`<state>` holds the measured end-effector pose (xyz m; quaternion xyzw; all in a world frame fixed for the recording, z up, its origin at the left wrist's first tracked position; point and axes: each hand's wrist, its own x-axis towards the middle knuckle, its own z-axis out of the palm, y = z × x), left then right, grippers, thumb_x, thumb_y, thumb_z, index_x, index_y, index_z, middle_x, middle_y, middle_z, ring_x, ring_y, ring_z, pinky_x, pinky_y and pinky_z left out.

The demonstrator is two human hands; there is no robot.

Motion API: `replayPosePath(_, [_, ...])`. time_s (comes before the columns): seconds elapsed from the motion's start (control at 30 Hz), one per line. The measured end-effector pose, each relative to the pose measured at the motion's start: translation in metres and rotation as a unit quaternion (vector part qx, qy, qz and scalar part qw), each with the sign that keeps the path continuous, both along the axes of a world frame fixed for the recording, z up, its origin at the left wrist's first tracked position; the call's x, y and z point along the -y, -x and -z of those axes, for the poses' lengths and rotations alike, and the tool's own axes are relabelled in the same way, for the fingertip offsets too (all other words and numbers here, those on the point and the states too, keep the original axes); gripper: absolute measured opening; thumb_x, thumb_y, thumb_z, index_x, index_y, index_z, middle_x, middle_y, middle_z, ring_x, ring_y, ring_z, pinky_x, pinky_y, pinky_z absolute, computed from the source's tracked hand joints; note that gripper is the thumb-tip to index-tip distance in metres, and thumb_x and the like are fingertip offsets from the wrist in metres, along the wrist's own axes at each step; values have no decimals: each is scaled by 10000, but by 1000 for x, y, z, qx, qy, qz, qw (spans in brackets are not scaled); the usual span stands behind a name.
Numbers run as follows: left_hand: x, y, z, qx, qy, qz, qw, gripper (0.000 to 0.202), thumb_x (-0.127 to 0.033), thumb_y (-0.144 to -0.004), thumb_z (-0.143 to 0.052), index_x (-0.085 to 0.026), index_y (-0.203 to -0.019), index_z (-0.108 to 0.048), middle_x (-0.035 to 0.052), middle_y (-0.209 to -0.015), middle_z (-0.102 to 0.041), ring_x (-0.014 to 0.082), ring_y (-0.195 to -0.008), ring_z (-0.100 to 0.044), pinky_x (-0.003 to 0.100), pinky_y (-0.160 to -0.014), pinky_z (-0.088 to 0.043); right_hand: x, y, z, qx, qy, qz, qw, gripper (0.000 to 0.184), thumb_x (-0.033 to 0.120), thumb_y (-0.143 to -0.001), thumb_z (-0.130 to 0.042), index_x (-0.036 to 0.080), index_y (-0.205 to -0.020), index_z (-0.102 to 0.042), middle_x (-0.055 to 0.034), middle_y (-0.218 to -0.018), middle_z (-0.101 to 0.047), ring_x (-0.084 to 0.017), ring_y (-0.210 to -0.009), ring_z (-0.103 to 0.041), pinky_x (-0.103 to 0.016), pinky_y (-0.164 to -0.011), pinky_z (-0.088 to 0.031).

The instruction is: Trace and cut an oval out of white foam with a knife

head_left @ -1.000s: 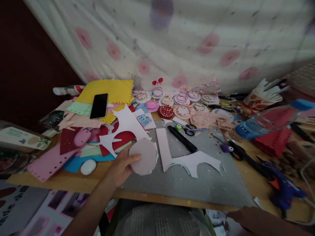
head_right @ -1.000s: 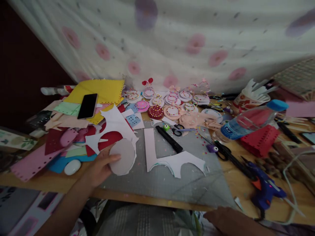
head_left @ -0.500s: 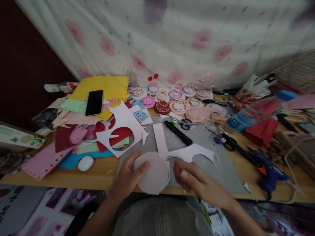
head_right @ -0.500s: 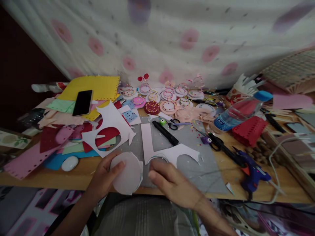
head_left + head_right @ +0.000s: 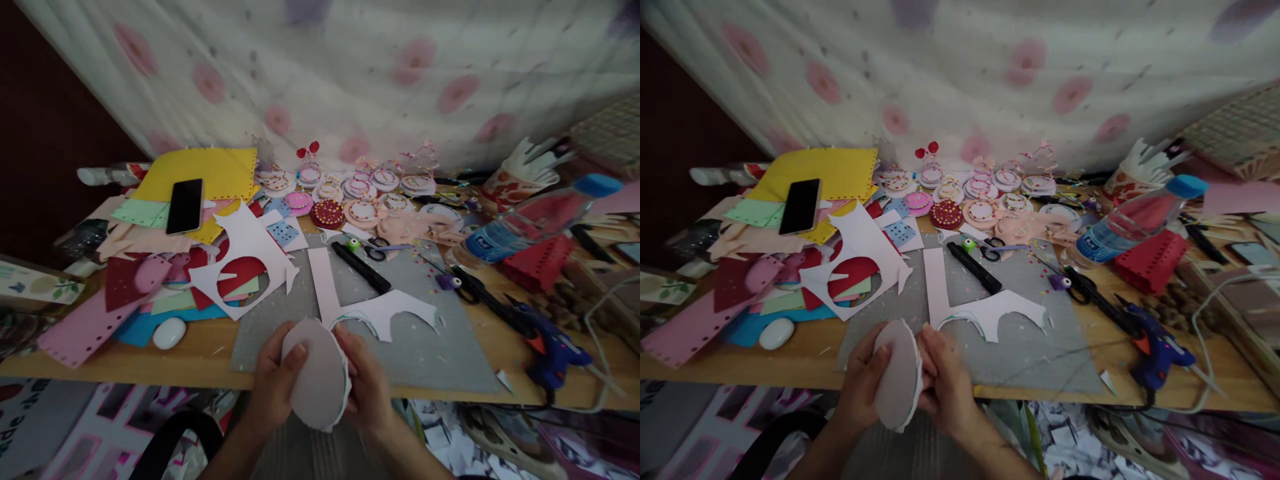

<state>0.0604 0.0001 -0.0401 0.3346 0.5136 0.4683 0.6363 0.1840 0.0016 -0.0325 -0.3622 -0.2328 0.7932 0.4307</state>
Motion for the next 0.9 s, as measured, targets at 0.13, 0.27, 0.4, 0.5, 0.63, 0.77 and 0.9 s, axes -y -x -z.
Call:
replayPosePath(0.13, [-6, 3, -4, -13, 3, -77, 997, 390, -551, -726, -746, -195, -875, -691, 35, -790, -670, 178, -725, -607, 218, -583, -475, -3, -15, 1, 83, -97, 35, 991, 537, 653, -883, -447, 243, -546, -362, 55, -460, -282, -100, -384, -263, -249, -376, -234])
replayPosePath(0.27, [-15, 10, -11, 0, 4, -164, 987, 301, -385, -739, -777, -253, -998, -695, 29, -1122, -682, 212, -1133, -584, 207, -819, -510, -2, -50, -5, 331, -280, 48, 900, 251, 386, -946, -507, 205, -785, -571, -21, -740, -547, -155, -699, -508, -269, -638, -396])
replayPosePath(0.4, [-17, 1, -21, 123, 54, -142, 981, 416, -345, -754, -760, -234, -1143, -659, 35, -1145, -684, 205, -1108, -613, 193, -784, -531, 7, -60, -6, 404, -331, 8, 853, 159, 322, -945, -506, 209, -859, -575, -39, -866, -590, -185, -857, -545, -294, -770, -415])
replayPosePath(0.5, [-14, -10, -26, 146, 69, -90, 983, 416, -315, -745, -775, -207, -1130, -663, 44, -1092, -699, 180, -981, -652, 167, -706, -520, 12, -49, -3, 363, -300, -15, 882, 235, 401, -955, -490, 215, -862, -600, -29, -812, -609, -184, -789, -565, -293, -733, -434])
replayPosePath(0.63, [-8, -9, -25, 117, 58, -21, 991, 352, -369, -748, -783, -193, -1031, -671, 37, -927, -712, 148, -780, -657, 189, -637, -500, 9, -35, 3, 312, -215, 43, 924, 358, 540, -885, -564, 200, -815, -654, -22, -695, -601, -177, -662, -534, -284, -636, -440])
replayPosePath(0.77, [-1, 1, -24, 96, 20, 127, 987, 432, -584, -757, -712, -159, -784, -639, 16, -589, -632, 92, -480, -534, 187, -476, -396, 1, -27, 8, 206, -98, 128, 965, 460, 608, -841, -587, 192, -647, -554, 20, -562, -459, -120, -523, -400, -231, -470, -341])
replayPosePath(0.9, [4, 3, -27, 6, -30, 178, 983, 444, -567, -839, -627, -159, -665, -608, 17, -529, -578, 87, -460, -486, 200, -474, -373, 2, -23, 10, 165, -47, 176, 969, 458, 597, -772, -675, 186, -616, -547, 21, -558, -465, -109, -536, -400, -217, -487, -347])
